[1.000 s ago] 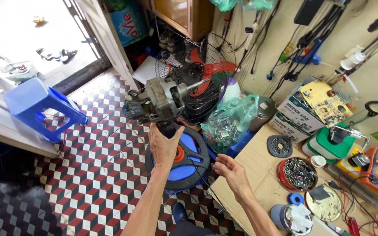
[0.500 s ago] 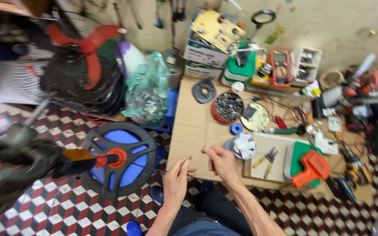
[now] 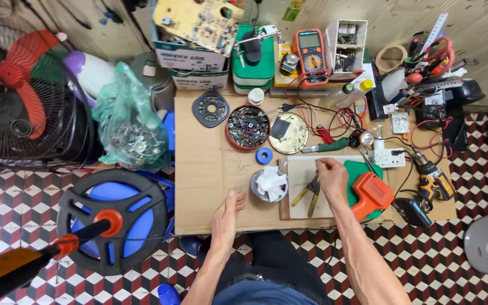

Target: Repairing and reassembling a motor for an electric fan.

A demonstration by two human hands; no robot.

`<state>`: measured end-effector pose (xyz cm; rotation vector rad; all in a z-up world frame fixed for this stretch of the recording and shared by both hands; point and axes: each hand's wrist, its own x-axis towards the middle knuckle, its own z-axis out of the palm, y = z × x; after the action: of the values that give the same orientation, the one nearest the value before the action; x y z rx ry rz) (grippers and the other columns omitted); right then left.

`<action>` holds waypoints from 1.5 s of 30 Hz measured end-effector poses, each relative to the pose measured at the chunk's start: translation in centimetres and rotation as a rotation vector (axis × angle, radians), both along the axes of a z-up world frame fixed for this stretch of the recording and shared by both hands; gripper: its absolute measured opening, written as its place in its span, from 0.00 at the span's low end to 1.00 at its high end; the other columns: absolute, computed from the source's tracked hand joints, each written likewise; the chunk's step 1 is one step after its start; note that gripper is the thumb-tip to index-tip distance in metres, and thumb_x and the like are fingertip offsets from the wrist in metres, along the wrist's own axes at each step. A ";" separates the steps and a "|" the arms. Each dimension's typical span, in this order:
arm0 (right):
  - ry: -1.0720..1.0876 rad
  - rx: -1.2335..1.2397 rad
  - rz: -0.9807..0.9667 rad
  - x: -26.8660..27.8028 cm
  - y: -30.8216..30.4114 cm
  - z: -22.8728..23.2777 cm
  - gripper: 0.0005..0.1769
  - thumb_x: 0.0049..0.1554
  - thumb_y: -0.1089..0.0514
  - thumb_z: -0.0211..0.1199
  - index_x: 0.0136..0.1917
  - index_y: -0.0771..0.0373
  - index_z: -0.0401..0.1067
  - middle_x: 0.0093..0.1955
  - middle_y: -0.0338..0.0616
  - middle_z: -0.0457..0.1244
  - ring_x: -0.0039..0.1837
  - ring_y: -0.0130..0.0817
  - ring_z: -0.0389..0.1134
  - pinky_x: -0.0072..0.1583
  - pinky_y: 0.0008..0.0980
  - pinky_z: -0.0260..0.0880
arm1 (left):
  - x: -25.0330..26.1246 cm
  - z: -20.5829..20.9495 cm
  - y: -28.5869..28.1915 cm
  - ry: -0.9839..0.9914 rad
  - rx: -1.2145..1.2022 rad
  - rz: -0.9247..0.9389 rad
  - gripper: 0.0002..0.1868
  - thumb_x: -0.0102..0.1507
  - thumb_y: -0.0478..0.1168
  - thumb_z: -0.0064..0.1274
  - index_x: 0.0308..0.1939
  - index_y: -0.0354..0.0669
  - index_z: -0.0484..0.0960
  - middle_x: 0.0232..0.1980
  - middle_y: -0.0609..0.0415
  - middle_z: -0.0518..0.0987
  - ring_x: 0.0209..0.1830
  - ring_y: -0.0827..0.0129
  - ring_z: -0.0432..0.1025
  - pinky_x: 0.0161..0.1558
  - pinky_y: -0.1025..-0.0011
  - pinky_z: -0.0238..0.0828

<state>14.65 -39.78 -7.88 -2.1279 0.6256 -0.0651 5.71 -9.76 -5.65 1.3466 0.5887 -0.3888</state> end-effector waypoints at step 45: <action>-0.031 -0.407 0.473 14.9 -1.2 -11.7 0.07 0.57 0.60 0.65 0.47 0.65 0.73 0.52 0.57 0.67 0.48 0.57 0.70 0.50 0.52 0.70 | 2.9 0.1 -3.9 0.277 0.163 0.278 0.35 0.65 0.62 0.45 0.60 0.35 0.81 0.56 0.46 0.85 0.52 0.63 0.78 0.57 0.68 0.73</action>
<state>29.58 -41.01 -19.61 -2.6103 0.0764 0.0403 8.57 -13.67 -5.55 1.3515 1.0437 -0.3059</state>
